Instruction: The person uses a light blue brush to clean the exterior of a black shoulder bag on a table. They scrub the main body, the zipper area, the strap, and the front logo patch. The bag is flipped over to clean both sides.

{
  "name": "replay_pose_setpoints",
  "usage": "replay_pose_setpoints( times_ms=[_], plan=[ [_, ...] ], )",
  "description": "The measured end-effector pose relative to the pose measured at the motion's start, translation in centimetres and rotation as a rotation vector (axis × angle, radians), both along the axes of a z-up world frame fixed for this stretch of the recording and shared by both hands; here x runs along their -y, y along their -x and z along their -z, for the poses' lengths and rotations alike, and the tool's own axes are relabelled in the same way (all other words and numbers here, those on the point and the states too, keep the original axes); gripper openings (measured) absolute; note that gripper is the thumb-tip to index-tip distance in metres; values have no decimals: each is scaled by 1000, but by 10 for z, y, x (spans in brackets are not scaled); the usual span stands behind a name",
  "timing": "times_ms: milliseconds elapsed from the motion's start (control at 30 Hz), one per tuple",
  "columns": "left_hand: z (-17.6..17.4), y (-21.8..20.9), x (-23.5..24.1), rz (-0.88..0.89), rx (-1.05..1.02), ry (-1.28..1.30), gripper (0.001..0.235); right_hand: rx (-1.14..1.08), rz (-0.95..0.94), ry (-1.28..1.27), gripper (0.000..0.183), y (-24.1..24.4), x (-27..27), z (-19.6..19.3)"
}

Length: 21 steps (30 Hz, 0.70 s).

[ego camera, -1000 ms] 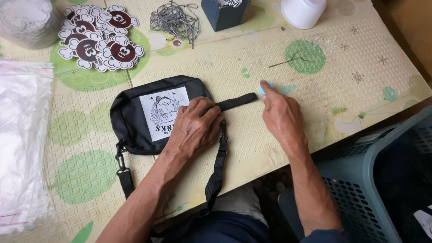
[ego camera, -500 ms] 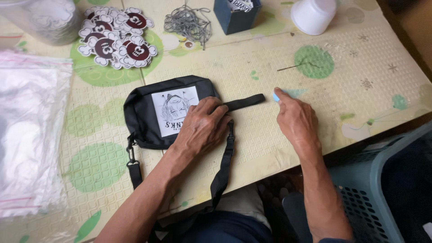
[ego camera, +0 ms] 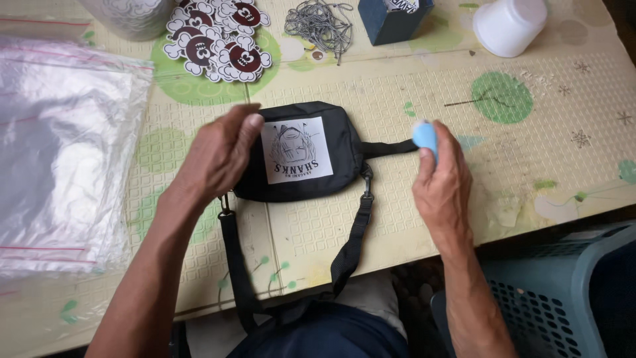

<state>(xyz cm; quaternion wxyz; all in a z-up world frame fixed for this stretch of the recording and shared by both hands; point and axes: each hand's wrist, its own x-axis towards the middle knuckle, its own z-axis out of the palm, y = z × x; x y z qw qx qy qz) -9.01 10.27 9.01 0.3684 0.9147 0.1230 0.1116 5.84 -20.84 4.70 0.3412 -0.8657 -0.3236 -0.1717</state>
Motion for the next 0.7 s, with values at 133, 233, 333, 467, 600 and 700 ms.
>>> replay_pose_setpoints(
  times_ms=[133,233,333,467,600,700],
  plan=[
    [23,20,-18,-208,339,-66,42,-113,-206,-132,27,38,-55,0],
    [33,47,-1,-387,213,-34,56,-164,-460,-184,24,51,-106,1],
    [53,67,22,-424,-21,93,67,-162,-672,-108,25,55,-147,12],
    [73,73,32,-520,110,53,60,-283,-817,55,21,55,-177,5],
    [65,78,26,-489,145,83,45,-358,-783,35,19,45,-180,8],
    [47,88,17,-390,58,287,30,-423,-873,79,15,54,-165,-7]
  ],
)
